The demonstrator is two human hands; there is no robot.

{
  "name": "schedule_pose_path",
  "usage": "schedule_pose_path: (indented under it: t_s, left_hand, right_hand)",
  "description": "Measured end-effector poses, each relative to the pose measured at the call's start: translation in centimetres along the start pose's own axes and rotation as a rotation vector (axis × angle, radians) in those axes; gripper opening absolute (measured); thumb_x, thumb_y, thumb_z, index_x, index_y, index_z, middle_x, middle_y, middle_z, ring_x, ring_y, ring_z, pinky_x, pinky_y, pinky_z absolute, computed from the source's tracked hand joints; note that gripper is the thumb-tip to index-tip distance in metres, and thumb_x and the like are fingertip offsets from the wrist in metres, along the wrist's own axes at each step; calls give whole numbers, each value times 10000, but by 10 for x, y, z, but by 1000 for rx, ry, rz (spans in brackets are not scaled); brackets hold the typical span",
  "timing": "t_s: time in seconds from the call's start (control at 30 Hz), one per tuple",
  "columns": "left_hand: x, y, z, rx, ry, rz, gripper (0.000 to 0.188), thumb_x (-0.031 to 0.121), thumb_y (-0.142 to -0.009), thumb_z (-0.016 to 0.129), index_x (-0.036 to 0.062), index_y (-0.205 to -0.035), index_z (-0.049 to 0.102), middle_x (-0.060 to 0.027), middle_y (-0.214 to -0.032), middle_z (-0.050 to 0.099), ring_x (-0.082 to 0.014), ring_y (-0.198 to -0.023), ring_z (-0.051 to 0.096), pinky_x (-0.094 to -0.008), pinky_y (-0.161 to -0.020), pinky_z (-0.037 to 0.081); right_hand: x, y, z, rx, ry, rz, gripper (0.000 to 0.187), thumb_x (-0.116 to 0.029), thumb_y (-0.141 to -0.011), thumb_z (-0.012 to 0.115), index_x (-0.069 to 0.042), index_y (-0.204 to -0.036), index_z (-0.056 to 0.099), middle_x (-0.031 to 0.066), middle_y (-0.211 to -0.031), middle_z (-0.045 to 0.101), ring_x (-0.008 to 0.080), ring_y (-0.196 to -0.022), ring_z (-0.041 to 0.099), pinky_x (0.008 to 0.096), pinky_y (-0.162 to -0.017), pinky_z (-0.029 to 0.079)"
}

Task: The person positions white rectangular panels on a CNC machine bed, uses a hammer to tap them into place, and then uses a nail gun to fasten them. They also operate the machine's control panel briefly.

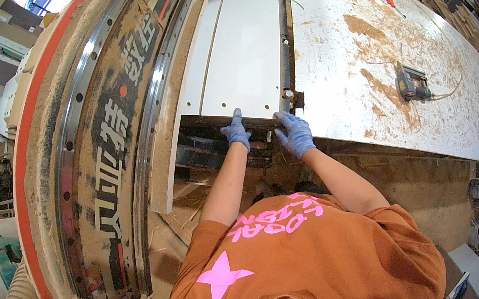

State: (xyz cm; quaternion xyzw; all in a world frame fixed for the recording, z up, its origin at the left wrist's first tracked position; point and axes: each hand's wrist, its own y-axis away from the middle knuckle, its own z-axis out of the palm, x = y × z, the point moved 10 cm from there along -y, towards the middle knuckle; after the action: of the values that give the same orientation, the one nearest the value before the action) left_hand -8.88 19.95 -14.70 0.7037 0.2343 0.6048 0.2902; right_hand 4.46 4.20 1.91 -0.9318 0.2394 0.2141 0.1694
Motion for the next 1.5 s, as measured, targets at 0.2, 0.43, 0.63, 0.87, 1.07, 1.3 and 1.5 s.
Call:
schedule_pose_path:
  t_s: [0.2,0.43,0.63,0.87,1.07,1.3,1.5]
  left_hand:
    - [5,9,4,-19,33,0,1177,521,-744,769,-56,-1487,61,-273,-1525,227,-375,-1374,344,-439,-1135,319]
    - [0,1,5,-43,52,-29,1161,467,-772,766,72,-1525,-25,-183,-1558,164,-387,-1302,414,-453,-878,577]
    - [2,-4,4,-49,82,28,1172,483,-768,766,78,-1527,-30,-176,-1553,195,-371,-1295,423,-436,-857,573]
    - [14,18,-5,23,117,11,1085,425,-733,819,-6,-1468,148,-200,-1443,385,-314,-1261,464,-438,-1022,439]
    - [17,33,-3,-25,112,-45,1104,470,-739,802,46,-1488,110,-178,-1453,377,-341,-1224,496,-490,-840,543]
    - [16,38,-4,-31,83,-86,1162,517,-745,772,85,-1528,29,-142,-1549,217,-363,-1288,417,-464,-859,553]
    - [18,33,-1,5,142,-16,1190,449,-727,815,94,-1526,8,-179,-1533,243,-393,-1274,443,-580,-904,509]
  right_hand:
    - [15,2,11,-66,24,52,489,-231,-846,657,-140,-1310,533,142,-1270,583,332,-1113,585,416,-968,450]
    - [16,2,15,-104,47,69,514,-264,-860,659,-161,-1341,508,128,-1301,572,317,-1145,574,417,-988,434]
    - [7,-1,7,15,-12,0,455,-182,-798,694,-107,-1232,583,174,-1201,621,361,-1061,607,427,-941,482]
    - [8,1,7,18,4,-13,459,-182,-794,692,-116,-1234,582,164,-1204,616,353,-1069,603,424,-944,479]
    - [9,3,7,-12,3,1,504,-211,-795,694,-124,-1271,555,160,-1245,595,344,-1123,574,430,-980,447]
    - [12,6,6,-66,-14,-18,588,-258,-814,682,-128,-1350,477,180,-1291,560,361,-1167,545,439,-1005,423]
    - [60,7,-36,59,-176,52,493,-237,-843,677,-81,-1287,532,182,-1168,624,333,-1045,616,400,-926,491]
